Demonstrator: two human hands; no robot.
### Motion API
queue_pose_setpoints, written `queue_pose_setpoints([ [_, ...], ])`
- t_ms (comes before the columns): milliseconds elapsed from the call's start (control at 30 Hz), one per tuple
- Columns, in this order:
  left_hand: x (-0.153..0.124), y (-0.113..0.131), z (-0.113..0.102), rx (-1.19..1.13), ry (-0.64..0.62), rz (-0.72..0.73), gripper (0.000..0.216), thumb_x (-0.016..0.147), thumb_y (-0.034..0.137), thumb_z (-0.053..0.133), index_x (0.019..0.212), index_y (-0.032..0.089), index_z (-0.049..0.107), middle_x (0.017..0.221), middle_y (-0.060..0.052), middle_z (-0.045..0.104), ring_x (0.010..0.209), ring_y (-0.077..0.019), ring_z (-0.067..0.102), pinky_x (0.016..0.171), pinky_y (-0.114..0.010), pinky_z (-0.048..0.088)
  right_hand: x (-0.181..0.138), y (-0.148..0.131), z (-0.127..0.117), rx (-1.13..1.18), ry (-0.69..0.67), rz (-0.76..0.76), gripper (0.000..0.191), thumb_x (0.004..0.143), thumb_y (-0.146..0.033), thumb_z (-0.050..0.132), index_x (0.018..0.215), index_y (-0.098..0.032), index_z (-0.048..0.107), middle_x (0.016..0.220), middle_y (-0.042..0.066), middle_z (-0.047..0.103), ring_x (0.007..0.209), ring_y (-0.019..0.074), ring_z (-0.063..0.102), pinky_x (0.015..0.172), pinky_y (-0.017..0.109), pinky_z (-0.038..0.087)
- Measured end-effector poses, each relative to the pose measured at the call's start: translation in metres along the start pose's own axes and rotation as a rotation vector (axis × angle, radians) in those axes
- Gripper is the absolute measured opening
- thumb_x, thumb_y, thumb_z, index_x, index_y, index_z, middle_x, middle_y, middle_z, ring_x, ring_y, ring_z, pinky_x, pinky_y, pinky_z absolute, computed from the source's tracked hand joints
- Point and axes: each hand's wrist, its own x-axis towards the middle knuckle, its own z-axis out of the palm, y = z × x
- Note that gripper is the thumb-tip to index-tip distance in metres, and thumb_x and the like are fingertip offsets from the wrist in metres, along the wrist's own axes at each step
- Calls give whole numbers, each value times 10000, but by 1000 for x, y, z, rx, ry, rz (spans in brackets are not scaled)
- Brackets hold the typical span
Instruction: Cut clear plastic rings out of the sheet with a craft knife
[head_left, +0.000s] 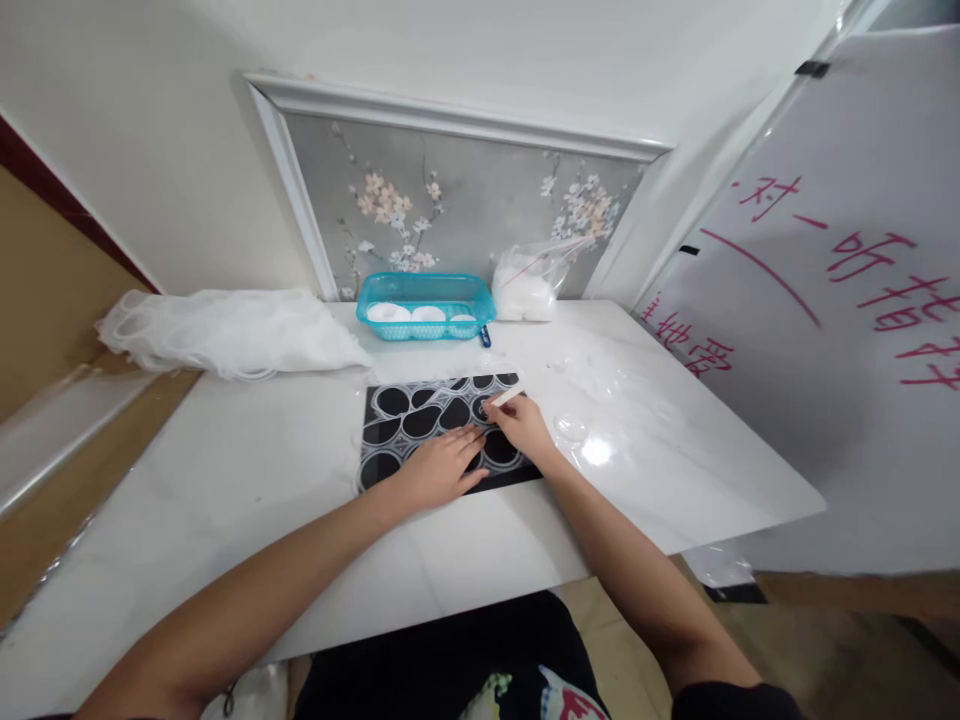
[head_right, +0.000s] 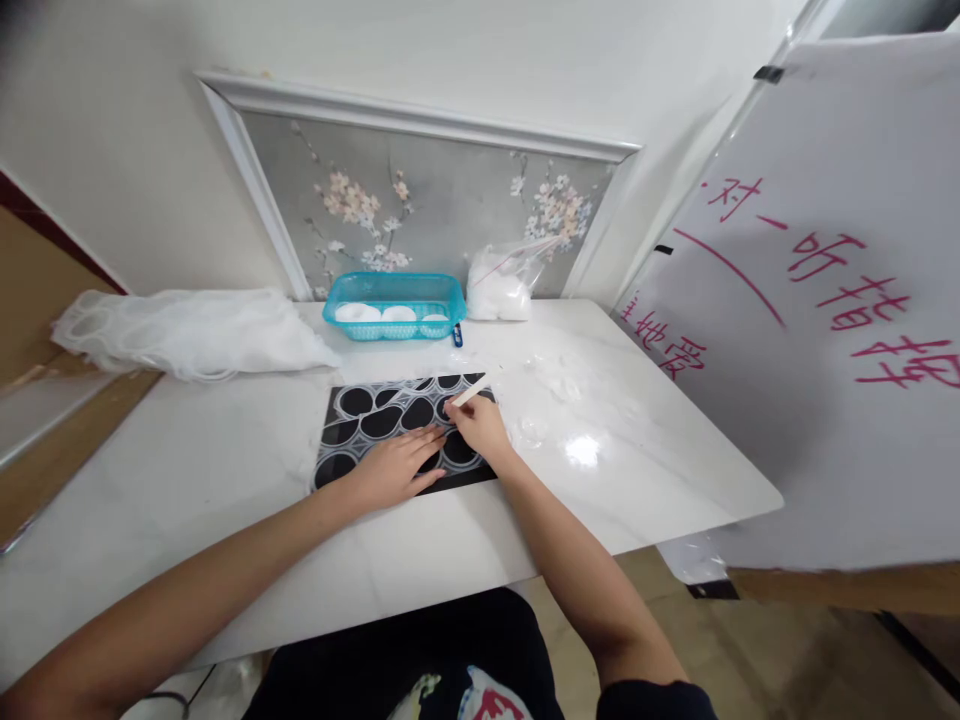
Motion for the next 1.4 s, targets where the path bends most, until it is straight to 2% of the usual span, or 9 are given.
queue_pose_setpoints([
  [433, 0, -1, 2, -38, 14, -5, 445, 998, 405, 520, 1322, 107, 587, 1449, -186, 560, 1382, -297, 506, 1156, -449, 428, 2, 1, 1, -96, 1, -11, 160, 864, -287, 616, 863, -176, 731, 751, 50, 769, 714, 219, 746, 690, 309, 575],
  [600, 0, -1, 2, -40, 6, -13, 433, 1001, 405, 514, 1323, 125, 588, 1449, -175, 564, 1384, -289, 506, 1156, -444, 428, -3, -7, 1, -219, -14, -63, 147, 892, -235, 593, 885, -179, 729, 841, 65, 785, 756, 213, 743, 726, 300, 564],
  [833, 2, 0, -2, -50, -26, -20, 464, 989, 385, 543, 1361, 108, 558, 1444, -181, 567, 1368, -296, 522, 1156, -449, 426, -13, -19, 7, -455, -56, -183, 183, 952, -182, 513, 926, -180, 694, 993, 118, 769, 951, 255, 723, 906, 364, 526],
  [967, 4, 3, -7, -52, -39, -41, 441, 968, 366, 578, 1297, 74, 598, 1387, -210, 608, 1297, -333, 583, 1091, -464, 487, -22, -20, 19, -562, -115, -282, 225, 919, -56, 466, 927, -178, 655, 933, 106, 746, 951, 243, 694, 1113, 457, 393],
  [1100, 4, 3, -8, -62, -38, -56, 379, 956, 350, 583, 1236, 100, 634, 1325, -187, 658, 1176, -337, 663, 975, -465, 563, -26, -16, 31, -590, -105, -352, 225, 833, -5, 520, 892, -184, 643, 891, 90, 733, 924, 232, 678, 1108, 390, 418],
  [1200, 3, 2, -6, -64, -23, -44, 430, 959, 359, 578, 1292, 90, 608, 1370, -189, 628, 1269, -328, 607, 1047, -464, 524, -11, -13, 14, -573, 38, -339, 215, 827, -32, 513, 847, -192, 655, 854, 87, 734, 902, 230, 681, 1005, 346, 488],
  [1267, 2, 0, -4, -60, -14, -31, 453, 967, 370, 567, 1319, 88, 596, 1421, -186, 586, 1336, -312, 553, 1102, -454, 482, 7, -13, -15, -547, 240, -281, 244, 878, -87, 437, 879, -164, 668, 903, 136, 739, 920, 258, 680, 931, 382, 510],
  [1367, 0, -4, 0, -51, -8, -12, 456, 974, 385, 557, 1326, 98, 600, 1448, -174, 557, 1357, -291, 535, 1128, -436, 458, 27, -14, -65, -468, 608, -164, 459, 981, -214, 219, 1025, -83, 656, 1046, 243, 713, 991, 320, 667, 899, 482, 488],
  [1400, -1, -6, 0, -49, -6, -7, 461, 974, 391, 558, 1328, 99, 602, 1450, -175, 553, 1355, -289, 538, 1129, -434, 457, 29, -14, -77, -433, 681, -141, 476, 989, -267, 223, 1052, -71, 653, 1057, 249, 714, 999, 329, 669, 894, 485, 487],
])
